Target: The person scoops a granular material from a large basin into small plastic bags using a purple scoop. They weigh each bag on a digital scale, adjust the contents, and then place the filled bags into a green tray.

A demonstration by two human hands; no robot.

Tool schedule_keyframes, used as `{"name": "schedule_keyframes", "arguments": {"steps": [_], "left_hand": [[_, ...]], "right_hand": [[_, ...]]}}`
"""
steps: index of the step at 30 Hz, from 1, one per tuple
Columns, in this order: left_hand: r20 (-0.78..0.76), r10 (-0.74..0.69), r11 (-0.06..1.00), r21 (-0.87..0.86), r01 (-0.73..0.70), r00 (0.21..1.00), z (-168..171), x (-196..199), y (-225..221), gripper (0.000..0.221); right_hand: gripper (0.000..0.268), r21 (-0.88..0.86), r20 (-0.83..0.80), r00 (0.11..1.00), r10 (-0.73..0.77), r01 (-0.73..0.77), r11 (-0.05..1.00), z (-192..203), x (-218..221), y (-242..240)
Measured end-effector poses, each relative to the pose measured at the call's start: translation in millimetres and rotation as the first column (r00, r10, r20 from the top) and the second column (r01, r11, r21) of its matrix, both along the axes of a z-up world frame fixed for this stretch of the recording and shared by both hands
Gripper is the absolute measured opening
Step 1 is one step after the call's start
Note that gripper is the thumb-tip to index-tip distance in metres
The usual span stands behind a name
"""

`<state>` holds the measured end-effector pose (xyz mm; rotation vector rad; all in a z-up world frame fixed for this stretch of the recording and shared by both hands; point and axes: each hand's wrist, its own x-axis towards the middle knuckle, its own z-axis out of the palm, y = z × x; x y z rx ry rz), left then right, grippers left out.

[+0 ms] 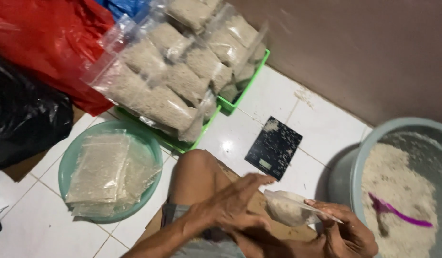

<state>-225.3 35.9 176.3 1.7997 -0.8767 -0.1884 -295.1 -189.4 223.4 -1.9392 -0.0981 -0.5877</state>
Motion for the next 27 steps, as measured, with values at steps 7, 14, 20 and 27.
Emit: {"name": "schedule_keyframes", "arguments": {"steps": [7,14,20,27], "left_hand": [[-0.301,0.131,0.991,0.039,-0.125,0.945,31.7,-6.8,8.9,0.082],[-0.393,0.293,0.918,-0.14,-0.371,0.872,36.0,22.9,37.6,0.059],[-0.424,0.693,0.642,-0.007,-0.767,0.584,3.0,100.3,81.8,0.039],[-0.507,0.771,0.467,0.04,-0.883,0.385,32.5,214.0,136.7,0.038]], "right_hand": [[0.006,0.22,0.025,0.995,0.096,-0.1,0.97,16.9,50.3,34.9],[0.027,0.212,-0.129,0.991,0.042,-0.014,0.977,12.9,95.0,54.5],[0.019,0.268,-0.341,0.933,0.113,-0.019,0.963,-8.5,99.2,60.8],[0.023,0.193,-0.755,0.652,-0.068,0.32,0.928,-67.1,67.4,48.5]]}}
